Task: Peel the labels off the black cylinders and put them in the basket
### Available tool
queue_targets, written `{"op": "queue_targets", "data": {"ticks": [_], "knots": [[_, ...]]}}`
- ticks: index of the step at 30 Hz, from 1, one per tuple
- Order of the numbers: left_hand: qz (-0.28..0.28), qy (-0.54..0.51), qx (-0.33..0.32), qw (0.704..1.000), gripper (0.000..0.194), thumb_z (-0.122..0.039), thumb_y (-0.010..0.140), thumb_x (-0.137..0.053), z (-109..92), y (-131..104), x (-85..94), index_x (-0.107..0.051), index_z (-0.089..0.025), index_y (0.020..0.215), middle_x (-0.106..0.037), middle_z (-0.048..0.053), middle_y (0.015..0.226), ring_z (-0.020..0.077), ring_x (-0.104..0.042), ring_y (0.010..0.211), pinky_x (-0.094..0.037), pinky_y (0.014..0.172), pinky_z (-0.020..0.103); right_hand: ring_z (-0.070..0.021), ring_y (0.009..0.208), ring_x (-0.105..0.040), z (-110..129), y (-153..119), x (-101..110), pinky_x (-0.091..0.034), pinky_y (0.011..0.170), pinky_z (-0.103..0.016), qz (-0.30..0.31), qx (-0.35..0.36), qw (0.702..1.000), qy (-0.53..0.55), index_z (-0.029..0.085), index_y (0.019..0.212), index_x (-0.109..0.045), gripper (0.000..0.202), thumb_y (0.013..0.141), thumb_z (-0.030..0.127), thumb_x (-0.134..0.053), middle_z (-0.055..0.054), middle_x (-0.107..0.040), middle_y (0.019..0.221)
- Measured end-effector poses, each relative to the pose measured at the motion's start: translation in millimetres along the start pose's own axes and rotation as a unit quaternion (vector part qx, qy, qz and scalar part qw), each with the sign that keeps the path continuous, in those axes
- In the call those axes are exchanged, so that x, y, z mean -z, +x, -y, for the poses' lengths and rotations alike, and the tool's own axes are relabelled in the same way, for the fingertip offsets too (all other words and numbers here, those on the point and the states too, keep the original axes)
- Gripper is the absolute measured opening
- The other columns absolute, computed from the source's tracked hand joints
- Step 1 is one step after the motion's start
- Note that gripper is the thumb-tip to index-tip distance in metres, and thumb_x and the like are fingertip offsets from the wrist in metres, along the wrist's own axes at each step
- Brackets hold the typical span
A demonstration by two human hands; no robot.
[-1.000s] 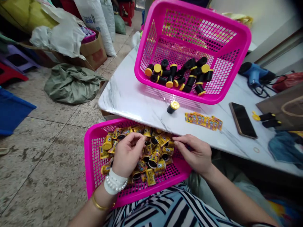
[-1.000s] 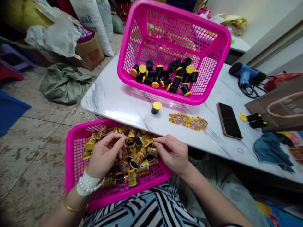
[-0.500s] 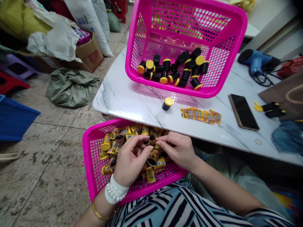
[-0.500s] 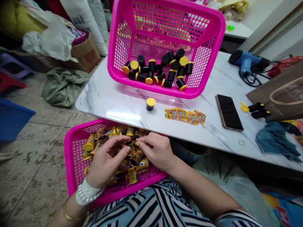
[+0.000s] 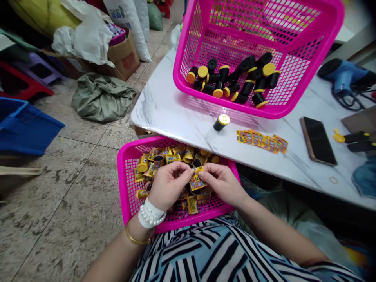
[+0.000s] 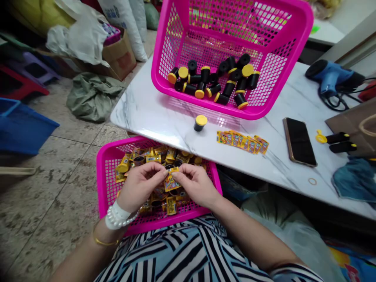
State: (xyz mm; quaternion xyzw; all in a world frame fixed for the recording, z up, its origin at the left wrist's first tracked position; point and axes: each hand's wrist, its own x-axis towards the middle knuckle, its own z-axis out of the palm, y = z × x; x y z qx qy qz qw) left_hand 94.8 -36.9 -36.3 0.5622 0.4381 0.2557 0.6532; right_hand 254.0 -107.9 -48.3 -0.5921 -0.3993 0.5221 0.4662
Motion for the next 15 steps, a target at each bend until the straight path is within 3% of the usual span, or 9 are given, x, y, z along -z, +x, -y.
{"op": "queue_targets", "data": {"ticks": [5, 10, 15], "knots": [[-0.080, -0.049, 0.008, 0.996, 0.021, -0.038, 0.083, -0.067, 0.9, -11.6, -2.5, -0.063, -0.017, 0.080, -0.057, -0.003, 0.059, 0.0080, -0.047, 0.047, -0.036, 0.044, 0.019, -0.0098, 0.052, -0.035, -9.2, 3.7, -10.1, -0.029, 0.047, -0.023, -0.069, 0.033, 0.997, -0.012, 0.020, 0.066, -0.049, 0.041, 0.089, 0.050, -0.063, 0.005, -0.041, 0.057], [-0.090, -0.039, -0.007, 0.995, 0.025, -0.038, 0.088, -0.062, 3.6, -30.1, -1.7, -0.070, -0.016, 0.081, -0.062, 0.000, 0.064, 0.0068, -0.048, 0.046, -0.036, 0.042, 0.018, -0.0101, 0.053, -0.033, -11.8, 3.9, -13.9, -0.028, 0.047, -0.023, -0.089, 0.046, 0.994, -0.035, 0.020, 0.064, -0.047, 0.043, 0.093, 0.049, -0.058, 0.005, -0.038, 0.057], [-0.126, -0.064, -0.017, 0.990, 0.024, -0.038, 0.088, -0.064, 8.9, -34.0, -2.7, -0.073, -0.016, 0.090, -0.063, 0.000, 0.066, 0.0066, -0.047, 0.045, -0.037, 0.042, 0.018, -0.0105, 0.057, -0.036, -10.5, 2.8, -16.5, -0.031, 0.051, -0.023, -0.092, 0.077, 0.990, -0.068, 0.019, 0.064, -0.048, 0.041, 0.095, 0.045, -0.056, 0.004, -0.040, 0.060]]}}
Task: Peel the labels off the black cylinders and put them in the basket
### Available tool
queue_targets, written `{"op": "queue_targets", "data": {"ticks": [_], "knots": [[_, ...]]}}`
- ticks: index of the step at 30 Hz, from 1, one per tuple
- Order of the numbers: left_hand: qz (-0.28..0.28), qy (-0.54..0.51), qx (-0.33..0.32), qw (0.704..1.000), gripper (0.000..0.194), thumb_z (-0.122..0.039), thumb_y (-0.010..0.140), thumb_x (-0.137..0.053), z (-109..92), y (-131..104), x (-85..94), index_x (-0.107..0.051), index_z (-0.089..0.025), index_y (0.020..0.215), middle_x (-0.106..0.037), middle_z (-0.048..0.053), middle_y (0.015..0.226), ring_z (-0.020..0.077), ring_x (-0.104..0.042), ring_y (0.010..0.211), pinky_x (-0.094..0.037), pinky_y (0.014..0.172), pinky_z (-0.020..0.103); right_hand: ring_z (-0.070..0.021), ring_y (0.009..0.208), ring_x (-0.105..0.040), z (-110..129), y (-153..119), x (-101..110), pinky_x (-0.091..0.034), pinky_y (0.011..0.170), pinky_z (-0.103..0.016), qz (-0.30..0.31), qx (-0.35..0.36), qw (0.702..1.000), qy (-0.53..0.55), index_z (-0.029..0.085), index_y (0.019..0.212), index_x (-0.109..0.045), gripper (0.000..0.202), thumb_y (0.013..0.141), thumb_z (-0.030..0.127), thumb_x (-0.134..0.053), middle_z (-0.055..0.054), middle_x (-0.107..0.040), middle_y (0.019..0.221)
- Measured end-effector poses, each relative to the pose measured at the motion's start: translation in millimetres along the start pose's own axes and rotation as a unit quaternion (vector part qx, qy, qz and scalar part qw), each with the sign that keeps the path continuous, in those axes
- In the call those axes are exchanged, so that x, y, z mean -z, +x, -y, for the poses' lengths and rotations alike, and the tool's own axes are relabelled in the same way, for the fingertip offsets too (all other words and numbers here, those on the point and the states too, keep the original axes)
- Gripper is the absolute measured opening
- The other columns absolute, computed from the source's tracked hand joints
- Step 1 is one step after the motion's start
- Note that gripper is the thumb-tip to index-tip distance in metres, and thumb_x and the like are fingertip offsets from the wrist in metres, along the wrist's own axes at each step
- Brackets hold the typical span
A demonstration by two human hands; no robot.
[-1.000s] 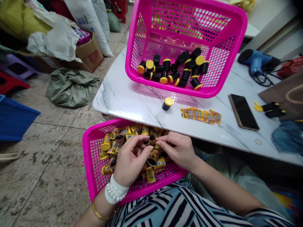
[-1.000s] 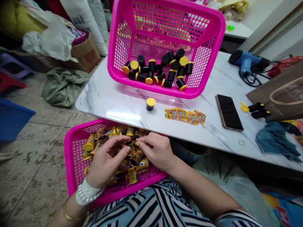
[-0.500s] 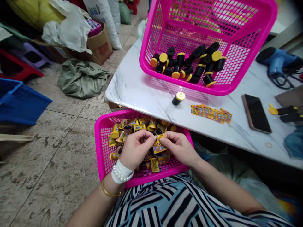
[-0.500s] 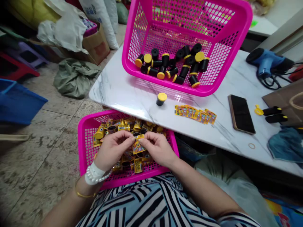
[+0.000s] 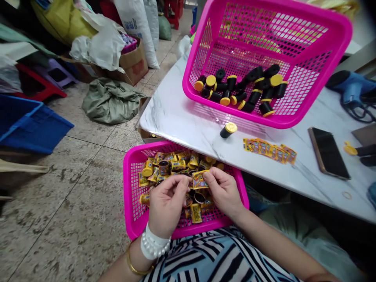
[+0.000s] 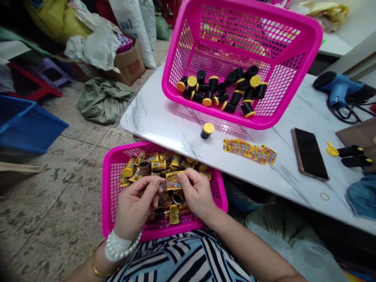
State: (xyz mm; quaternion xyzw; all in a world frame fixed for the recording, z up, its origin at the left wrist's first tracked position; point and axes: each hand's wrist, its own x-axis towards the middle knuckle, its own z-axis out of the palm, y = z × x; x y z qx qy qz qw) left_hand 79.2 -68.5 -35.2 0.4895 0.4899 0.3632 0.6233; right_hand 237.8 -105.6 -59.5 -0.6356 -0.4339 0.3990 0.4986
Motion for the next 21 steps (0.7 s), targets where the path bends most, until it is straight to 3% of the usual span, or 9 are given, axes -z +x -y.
{"op": "queue_targets", "data": {"ticks": [4, 9, 14, 21], "knots": [[-0.027, 0.012, -0.040, 0.999, 0.021, -0.035, 0.088, -0.065, 1.7, -0.6, 1.1, -0.075, -0.017, 0.090, -0.064, 0.001, 0.067, 0.0063, -0.045, 0.045, -0.036, 0.041, 0.019, -0.0103, 0.057, -0.037, 0.7, -1.6, -1.1, -0.031, 0.052, -0.023, -0.007, 0.017, 1.000, -0.021, 0.018, 0.063, -0.049, 0.040, 0.095, 0.041, -0.056, 0.004, -0.041, 0.059], [-0.019, 0.057, -0.082, 0.995, 0.017, -0.030, 0.088, -0.065, 0.9, -0.6, 3.1, -0.079, -0.020, 0.090, -0.067, 0.003, 0.075, 0.0077, -0.050, 0.052, -0.039, 0.047, 0.020, -0.0098, 0.055, -0.038, 1.7, -2.5, -2.9, -0.031, 0.052, -0.023, -0.010, 0.049, 0.998, -0.033, 0.018, 0.064, -0.051, 0.038, 0.095, 0.038, -0.056, 0.004, -0.042, 0.058], [-0.089, 0.040, -0.088, 0.991, 0.012, -0.028, 0.085, -0.068, -0.8, 0.6, 4.0, -0.075, -0.020, 0.089, -0.068, 0.003, 0.077, 0.0111, -0.057, 0.060, -0.044, 0.054, 0.022, -0.0102, 0.056, -0.038, -0.1, -0.7, -2.8, -0.031, 0.052, -0.023, -0.028, 0.049, 0.998, -0.042, 0.019, 0.063, -0.049, 0.039, 0.096, 0.038, -0.055, 0.004, -0.041, 0.059], [-0.042, 0.083, -0.125, 0.988, 0.006, -0.022, 0.080, -0.073, 1.3, 3.4, 0.8, -0.078, -0.019, 0.079, -0.070, 0.004, 0.078, 0.0151, -0.063, 0.072, -0.050, 0.065, 0.024, -0.0103, 0.056, -0.039, 0.4, -5.2, -6.9, -0.031, 0.054, -0.024, -0.013, 0.106, 0.992, -0.070, 0.019, 0.063, -0.049, 0.037, 0.097, 0.032, -0.055, 0.005, -0.041, 0.059]]}}
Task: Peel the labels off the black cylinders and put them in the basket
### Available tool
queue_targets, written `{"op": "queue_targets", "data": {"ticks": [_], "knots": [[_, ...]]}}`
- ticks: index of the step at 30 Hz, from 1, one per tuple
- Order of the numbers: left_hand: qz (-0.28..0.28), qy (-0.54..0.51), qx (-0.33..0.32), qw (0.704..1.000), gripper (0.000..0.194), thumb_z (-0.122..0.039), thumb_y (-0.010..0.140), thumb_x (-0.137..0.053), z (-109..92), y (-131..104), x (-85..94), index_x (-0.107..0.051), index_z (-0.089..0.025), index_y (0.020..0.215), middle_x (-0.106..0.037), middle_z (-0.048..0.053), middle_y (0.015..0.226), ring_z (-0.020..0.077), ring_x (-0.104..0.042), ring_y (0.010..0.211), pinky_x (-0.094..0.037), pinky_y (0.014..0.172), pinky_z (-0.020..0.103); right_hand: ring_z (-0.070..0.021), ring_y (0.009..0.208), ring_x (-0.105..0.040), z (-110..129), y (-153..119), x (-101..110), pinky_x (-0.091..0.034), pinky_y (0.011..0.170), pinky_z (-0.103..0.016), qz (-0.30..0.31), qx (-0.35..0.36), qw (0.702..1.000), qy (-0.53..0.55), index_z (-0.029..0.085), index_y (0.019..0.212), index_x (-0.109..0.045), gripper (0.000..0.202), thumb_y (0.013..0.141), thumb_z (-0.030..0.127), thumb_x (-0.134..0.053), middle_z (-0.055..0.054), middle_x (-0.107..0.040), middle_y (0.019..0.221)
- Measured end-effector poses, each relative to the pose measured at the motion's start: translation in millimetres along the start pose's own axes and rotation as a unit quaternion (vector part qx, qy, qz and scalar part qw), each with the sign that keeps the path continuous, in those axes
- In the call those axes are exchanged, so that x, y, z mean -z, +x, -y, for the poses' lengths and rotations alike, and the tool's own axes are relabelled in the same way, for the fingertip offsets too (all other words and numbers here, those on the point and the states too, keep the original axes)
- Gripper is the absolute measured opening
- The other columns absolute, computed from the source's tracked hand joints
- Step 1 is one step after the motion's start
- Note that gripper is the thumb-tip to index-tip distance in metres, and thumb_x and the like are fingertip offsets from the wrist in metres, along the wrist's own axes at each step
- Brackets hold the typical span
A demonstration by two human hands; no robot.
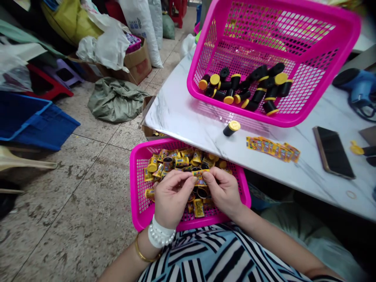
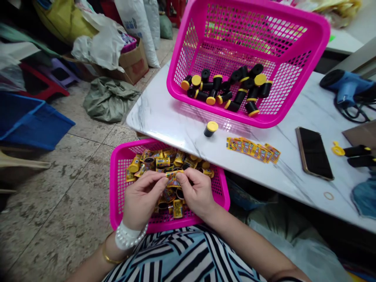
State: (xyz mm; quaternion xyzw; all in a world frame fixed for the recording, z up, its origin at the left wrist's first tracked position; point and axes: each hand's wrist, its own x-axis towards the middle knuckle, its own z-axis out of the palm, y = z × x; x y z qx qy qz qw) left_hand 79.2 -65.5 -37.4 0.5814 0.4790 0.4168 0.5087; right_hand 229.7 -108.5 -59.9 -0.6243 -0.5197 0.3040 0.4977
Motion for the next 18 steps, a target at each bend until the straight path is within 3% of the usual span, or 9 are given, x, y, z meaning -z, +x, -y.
{"op": "queue_targets", "data": {"ticks": [5, 8, 11, 14, 16, 18], "knots": [[-0.029, 0.015, -0.020, 0.999, 0.005, -0.020, 0.077, -0.075, 4.1, 1.2, 3.9, -0.077, -0.021, 0.073, -0.071, 0.003, 0.077, 0.0158, -0.064, 0.074, -0.052, 0.072, 0.026, -0.0128, 0.065, -0.050, 3.4, 1.1, 3.3, -0.038, 0.062, -0.025, 0.036, 0.030, 0.999, -0.024, 0.019, 0.076, -0.058, 0.021, 0.095, 0.027, -0.057, 0.002, -0.053, 0.070], [-0.038, 0.009, -0.005, 0.999, 0.004, -0.021, 0.075, -0.075, 7.0, 1.9, 6.9, -0.078, -0.022, 0.072, -0.073, 0.004, 0.082, 0.0172, -0.066, 0.079, -0.052, 0.078, 0.028, -0.0129, 0.064, -0.051, 6.7, 2.9, 4.7, -0.039, 0.062, -0.026, 0.020, 0.072, 0.996, -0.055, 0.019, 0.073, -0.057, 0.021, 0.094, 0.021, -0.058, 0.002, -0.052, 0.068], [-0.011, -0.032, 0.081, 0.996, 0.010, -0.027, 0.071, -0.079, 8.7, 2.0, 7.0, -0.080, -0.021, 0.078, -0.073, 0.004, 0.075, 0.0162, -0.063, 0.068, -0.051, 0.065, 0.026, -0.0137, 0.064, -0.051, 10.7, 3.8, 1.3, -0.039, 0.060, -0.026, 0.001, 0.124, 0.989, -0.080, 0.018, 0.075, -0.059, 0.016, 0.092, 0.018, -0.058, 0.000, -0.053, 0.068], [0.022, -0.120, 0.201, 0.972, 0.027, -0.039, 0.066, -0.083, 7.4, 2.6, 6.3, -0.077, -0.016, 0.079, -0.059, -0.002, 0.050, 0.0090, -0.046, 0.043, -0.034, 0.042, 0.020, -0.0138, 0.063, -0.054, 16.8, 7.7, 1.9, -0.042, 0.058, -0.026, 0.017, 0.141, 0.986, -0.086, 0.018, 0.077, -0.061, 0.015, 0.091, 0.017, -0.057, 0.000, -0.056, 0.068], [0.032, -0.173, 0.245, 0.953, 0.032, -0.042, 0.064, -0.084, 4.6, 3.8, 6.6, -0.070, -0.015, 0.073, -0.050, -0.006, 0.042, 0.0054, -0.038, 0.036, -0.025, 0.038, 0.017, -0.0140, 0.064, -0.057, 22.3, 16.3, 11.4, -0.046, 0.061, -0.026, 0.029, 0.158, 0.982, -0.102, 0.019, 0.078, -0.062, 0.016, 0.093, 0.018, -0.055, -0.001, -0.059, 0.069], [0.033, -0.202, 0.254, 0.945, 0.034, -0.043, 0.065, -0.083, 1.3, 5.7, 7.4, -0.064, -0.015, 0.070, -0.047, -0.007, 0.040, 0.0039, -0.037, 0.033, -0.022, 0.038, 0.015, -0.0165, 0.072, -0.062, 27.6, 32.2, 29.1, -0.051, 0.068, -0.029, -0.008, 0.197, 0.966, -0.169, 0.019, 0.085, -0.066, 0.014, 0.095, 0.023, -0.056, -0.004, -0.065, 0.077]]}}
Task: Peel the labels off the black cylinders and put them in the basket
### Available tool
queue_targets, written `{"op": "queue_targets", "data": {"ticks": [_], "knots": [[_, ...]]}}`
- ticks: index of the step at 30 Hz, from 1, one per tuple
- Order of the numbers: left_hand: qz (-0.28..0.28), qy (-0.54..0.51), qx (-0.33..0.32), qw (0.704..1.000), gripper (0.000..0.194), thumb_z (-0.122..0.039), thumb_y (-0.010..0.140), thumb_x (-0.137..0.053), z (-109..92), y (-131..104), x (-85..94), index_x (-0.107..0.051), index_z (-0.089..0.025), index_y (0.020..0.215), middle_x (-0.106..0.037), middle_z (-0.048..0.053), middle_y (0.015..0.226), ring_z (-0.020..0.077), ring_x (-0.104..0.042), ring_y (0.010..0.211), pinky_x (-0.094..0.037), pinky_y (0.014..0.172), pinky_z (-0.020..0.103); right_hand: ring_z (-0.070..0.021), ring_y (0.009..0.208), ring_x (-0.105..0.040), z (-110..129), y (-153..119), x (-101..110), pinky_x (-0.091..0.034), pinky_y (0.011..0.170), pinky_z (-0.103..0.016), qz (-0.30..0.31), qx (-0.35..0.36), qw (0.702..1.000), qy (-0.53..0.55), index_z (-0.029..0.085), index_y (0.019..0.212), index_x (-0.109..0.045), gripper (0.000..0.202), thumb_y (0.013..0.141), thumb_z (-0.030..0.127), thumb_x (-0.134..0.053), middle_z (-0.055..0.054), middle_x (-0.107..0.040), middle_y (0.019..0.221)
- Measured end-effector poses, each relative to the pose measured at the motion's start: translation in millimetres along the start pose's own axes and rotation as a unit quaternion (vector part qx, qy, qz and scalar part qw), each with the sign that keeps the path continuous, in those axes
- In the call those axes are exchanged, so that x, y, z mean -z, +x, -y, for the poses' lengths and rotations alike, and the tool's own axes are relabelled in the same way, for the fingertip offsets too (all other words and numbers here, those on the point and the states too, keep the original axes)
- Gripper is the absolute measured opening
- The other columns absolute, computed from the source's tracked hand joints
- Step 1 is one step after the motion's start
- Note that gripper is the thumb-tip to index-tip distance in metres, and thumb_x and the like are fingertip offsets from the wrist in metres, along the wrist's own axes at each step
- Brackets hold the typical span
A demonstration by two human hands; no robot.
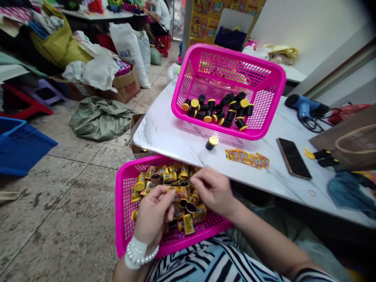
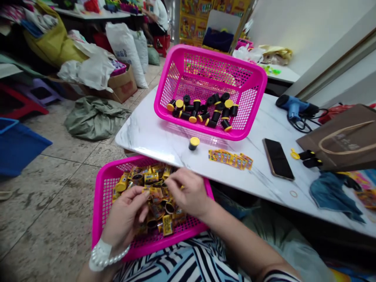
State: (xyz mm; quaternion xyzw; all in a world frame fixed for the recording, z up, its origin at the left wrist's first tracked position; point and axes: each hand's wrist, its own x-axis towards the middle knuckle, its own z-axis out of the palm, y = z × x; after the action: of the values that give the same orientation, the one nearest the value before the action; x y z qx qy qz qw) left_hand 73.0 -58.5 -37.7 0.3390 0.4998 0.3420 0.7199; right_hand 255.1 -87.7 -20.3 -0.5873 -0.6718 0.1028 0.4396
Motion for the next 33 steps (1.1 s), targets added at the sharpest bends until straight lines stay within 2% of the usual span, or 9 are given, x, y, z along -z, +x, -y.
{"op": "queue_targets", "data": {"ticks": [3, 7, 10, 13, 16, 18, 22, 26, 33], "knots": [[0.003, -0.016, 0.009, 1.000, 0.034, -0.040, 0.065, -0.084, -5.2, 1.9, -0.6, -0.064, -0.014, 0.076, -0.055, -0.006, 0.047, 0.0024, -0.038, 0.032, -0.020, 0.037, 0.014, -0.0280, 0.104, -0.062, -20.9, 31.0, 26.9, -0.053, 0.088, -0.041, -0.051, 0.021, 0.972, -0.229, 0.018, 0.111, -0.069, 0.025, 0.092, 0.033, -0.063, -0.014, -0.066, 0.116], [0.034, -0.052, 0.068, 0.996, 0.039, -0.036, 0.060, -0.087, -8.8, 7.6, 0.4, -0.068, -0.012, 0.083, -0.065, -0.001, 0.061, 0.0011, -0.039, 0.033, -0.017, 0.034, 0.014, -0.0295, 0.103, -0.064, -47.8, 58.9, 40.2, -0.055, 0.086, -0.043, 0.040, -0.001, 0.942, -0.333, 0.017, 0.114, -0.070, 0.025, 0.092, 0.020, -0.058, -0.015, -0.063, 0.127], [0.065, -0.099, 0.118, 0.986, 0.037, -0.034, 0.059, -0.088, -10.4, 12.7, 2.6, -0.065, -0.011, 0.076, -0.057, -0.003, 0.054, 0.0000, -0.033, 0.036, -0.014, 0.034, 0.013, -0.0274, 0.099, -0.065, -53.0, 54.7, 39.0, -0.056, 0.086, -0.042, -0.006, -0.023, 0.972, -0.235, 0.014, 0.112, -0.070, 0.026, 0.088, 0.020, -0.064, -0.014, -0.066, 0.116], [0.079, -0.158, 0.138, 0.975, 0.035, -0.026, 0.057, -0.089, -11.0, 17.6, 3.3, -0.061, -0.012, 0.071, -0.048, -0.007, 0.052, 0.0000, -0.031, 0.040, -0.014, 0.035, 0.011, -0.0234, 0.089, -0.067, -47.6, 32.9, 38.6, -0.059, 0.080, -0.040, -0.026, -0.104, 0.994, -0.014, 0.018, 0.116, -0.067, 0.034, 0.083, 0.028, -0.071, -0.010, -0.068, 0.108], [0.080, -0.190, 0.142, 0.968, 0.034, -0.023, 0.059, -0.089, -10.4, 21.4, 0.0, -0.059, -0.012, 0.071, -0.045, -0.008, 0.053, -0.0001, -0.031, 0.041, -0.014, 0.035, 0.010, -0.0175, 0.072, -0.069, -36.1, 8.2, 35.8, -0.062, 0.067, -0.035, 0.013, -0.206, 0.947, 0.245, 0.023, 0.119, -0.066, 0.036, 0.086, 0.035, -0.072, -0.006, -0.071, 0.102], [0.084, -0.189, 0.146, 0.967, 0.034, -0.024, 0.061, -0.088, -9.8, 23.1, -4.3, -0.060, -0.012, 0.074, -0.048, -0.008, 0.055, -0.0006, -0.031, 0.040, -0.014, 0.034, 0.010, -0.0163, 0.070, -0.069, -26.6, -2.4, 30.5, -0.062, 0.064, -0.032, 0.031, -0.229, 0.913, 0.337, 0.025, 0.118, -0.067, 0.037, 0.083, 0.036, -0.075, -0.004, -0.072, 0.098], [0.084, -0.195, 0.144, 0.966, 0.036, -0.026, 0.061, -0.089, -9.1, 24.1, -13.3, -0.059, -0.014, 0.078, -0.048, -0.009, 0.054, -0.0003, -0.033, 0.038, -0.016, 0.033, 0.010, -0.0173, 0.087, -0.069, -10.7, -5.7, 17.6, -0.060, 0.075, -0.029, 0.054, -0.222, 0.904, 0.362, 0.024, 0.107, -0.073, 0.032, 0.077, 0.033, -0.081, -0.003, -0.071, 0.098], [0.094, -0.225, 0.141, 0.959, 0.035, -0.023, 0.063, -0.087, -7.4, 24.9, -16.5, -0.059, -0.012, 0.080, -0.056, -0.006, 0.062, -0.0019, -0.033, 0.037, -0.018, 0.033, 0.010, -0.0167, 0.085, -0.068, -7.3, -1.8, 13.6, -0.059, 0.076, -0.030, 0.043, -0.243, 0.912, 0.328, 0.021, 0.107, -0.073, 0.030, 0.080, 0.031, -0.078, -0.004, -0.071, 0.095], [0.100, -0.236, 0.132, 0.958, 0.033, -0.024, 0.064, -0.086, -2.6, 28.3, -16.3, -0.058, -0.011, 0.078, -0.062, -0.004, 0.071, -0.0026, -0.036, 0.038, -0.019, 0.034, 0.010, -0.0169, 0.086, -0.065, -1.0, -2.7, 13.0, -0.058, 0.078, -0.031, 0.039, -0.195, 0.955, 0.218, 0.021, 0.107, -0.072, 0.024, 0.082, 0.023, -0.073, -0.005, -0.066, 0.098]]}}
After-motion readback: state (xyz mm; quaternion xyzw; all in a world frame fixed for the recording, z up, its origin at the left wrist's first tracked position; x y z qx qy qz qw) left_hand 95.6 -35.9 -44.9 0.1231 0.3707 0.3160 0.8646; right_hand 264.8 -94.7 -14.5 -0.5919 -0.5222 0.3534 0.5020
